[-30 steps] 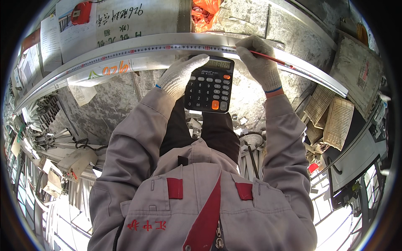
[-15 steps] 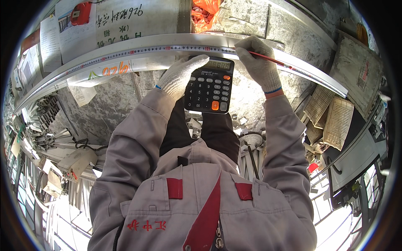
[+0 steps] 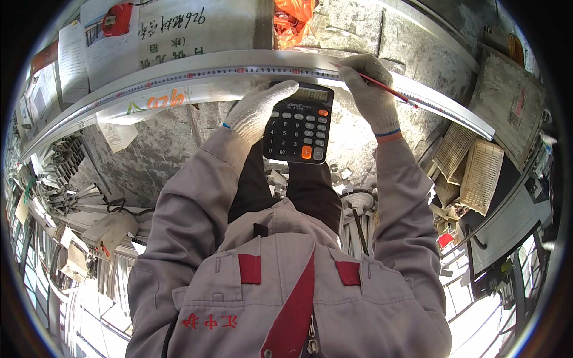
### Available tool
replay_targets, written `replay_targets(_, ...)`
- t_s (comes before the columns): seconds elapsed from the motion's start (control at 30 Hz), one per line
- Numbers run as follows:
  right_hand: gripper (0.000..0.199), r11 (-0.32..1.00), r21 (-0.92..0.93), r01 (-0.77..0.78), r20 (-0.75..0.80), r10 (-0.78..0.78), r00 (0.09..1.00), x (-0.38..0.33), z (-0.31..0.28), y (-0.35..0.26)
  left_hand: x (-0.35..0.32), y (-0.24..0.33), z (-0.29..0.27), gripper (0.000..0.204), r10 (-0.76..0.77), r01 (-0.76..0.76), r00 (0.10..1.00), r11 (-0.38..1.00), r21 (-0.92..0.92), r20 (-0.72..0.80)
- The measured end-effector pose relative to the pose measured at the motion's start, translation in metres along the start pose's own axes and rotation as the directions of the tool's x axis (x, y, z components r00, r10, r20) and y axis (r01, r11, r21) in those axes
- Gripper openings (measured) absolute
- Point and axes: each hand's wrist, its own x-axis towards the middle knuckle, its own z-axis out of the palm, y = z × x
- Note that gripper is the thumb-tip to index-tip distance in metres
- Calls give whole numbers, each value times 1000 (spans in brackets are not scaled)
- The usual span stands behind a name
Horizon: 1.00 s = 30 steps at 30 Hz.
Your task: The person measures a long white profile with a tape measure and records values using a calculator. They repeatedly adjust the tape measure along the profile, press calculator keys, and mark positions with a red pencil.
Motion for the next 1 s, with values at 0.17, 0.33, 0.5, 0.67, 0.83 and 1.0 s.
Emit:
replay_targets(0.17, 13, 992, 110, -59, -99, 70, 993, -10, 10, -1, -4, 4, -2, 38, -16, 16, 999, 1000, -17, 32)
replay_targets(0.33, 16, 996, 82, -25, -80, 31, 996, -14, 25, -5, -8, 4, -7, 38, 2, -2, 999, 1000, 1, 43)
replay_targets(0.5, 13, 986, 161, -43, -123, 63, 990, -11, 42, -3, -7, -3, -12, 36, 4, -4, 1000, 999, 50, -19)
replay_targets(0.67, 13, 995, 104, -8, -147, 24, 989, -8, 44, -1, -14, -6, -16, 34, -86, 86, 996, 996, 28, -11)
replay_targets(0.83, 14, 996, -66, 54, -85, -60, 995, -9, 38, -3, -13, -11, -17, 34, -68, 69, 998, 997, 25, -9)
replay_targets(1.0, 10, 997, 71, 24, -199, -9, 980, -5, 44, -4, -12, -10, -22, 38, -79, 79, 997, 997, 4, -6)
